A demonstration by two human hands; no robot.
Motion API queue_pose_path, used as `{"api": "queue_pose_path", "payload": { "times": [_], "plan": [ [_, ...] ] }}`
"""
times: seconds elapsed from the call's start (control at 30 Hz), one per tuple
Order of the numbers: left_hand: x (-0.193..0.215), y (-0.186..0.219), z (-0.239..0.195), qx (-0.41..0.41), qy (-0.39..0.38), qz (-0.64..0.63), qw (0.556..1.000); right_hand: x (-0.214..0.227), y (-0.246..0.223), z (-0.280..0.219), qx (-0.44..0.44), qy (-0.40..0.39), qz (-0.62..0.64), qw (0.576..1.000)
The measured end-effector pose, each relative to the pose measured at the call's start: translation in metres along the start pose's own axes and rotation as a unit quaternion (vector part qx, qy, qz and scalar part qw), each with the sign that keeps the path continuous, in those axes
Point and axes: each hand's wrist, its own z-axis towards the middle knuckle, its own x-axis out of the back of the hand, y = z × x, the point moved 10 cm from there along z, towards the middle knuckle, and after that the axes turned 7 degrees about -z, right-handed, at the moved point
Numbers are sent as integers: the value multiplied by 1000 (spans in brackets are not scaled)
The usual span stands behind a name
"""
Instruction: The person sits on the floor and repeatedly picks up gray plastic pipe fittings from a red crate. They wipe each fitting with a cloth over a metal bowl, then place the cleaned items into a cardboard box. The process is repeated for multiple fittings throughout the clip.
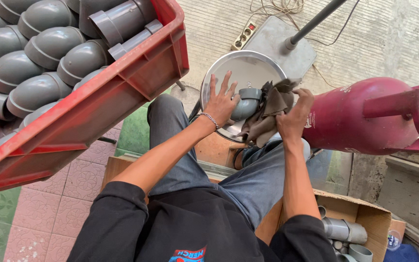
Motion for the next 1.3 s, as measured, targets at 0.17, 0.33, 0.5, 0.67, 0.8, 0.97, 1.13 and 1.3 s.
{"api": "queue_pose_path", "payload": {
  "times": [0.17, 0.33, 0.5, 0.67, 0.8, 0.97, 1.13, 1.3],
  "plan": [
    [7, 1, 1, 7, -11, 13, 1000, 4, -52, -1, 80, -177, 59, 979],
    [-5, -8, 2, -9, -13, -3, 1000, -22, -36, -13, 41, -317, -66, 945],
    [-1, -12, 2, 17, -55, 7, 998, -24, 14, -9, 122, -194, -165, 959],
    [-36, -26, 3, 16, -66, 9, 998, -22, 35, 16, 77, -313, -272, 907],
    [-15, -19, 5, 15, -74, 0, 997, -54, 29, 12, 9, -540, -326, 776],
    [-19, -20, 6, 21, -78, -3, 997, -100, 39, 28, 10, -416, -306, 856],
    [-12, -27, 6, 40, -75, -5, 996, -71, 1, 37, -8, -263, -243, 934],
    [-9, -36, 5, 67, -74, -45, 994, -40, -36, 18, 0, -229, 59, 972]
  ]
}}
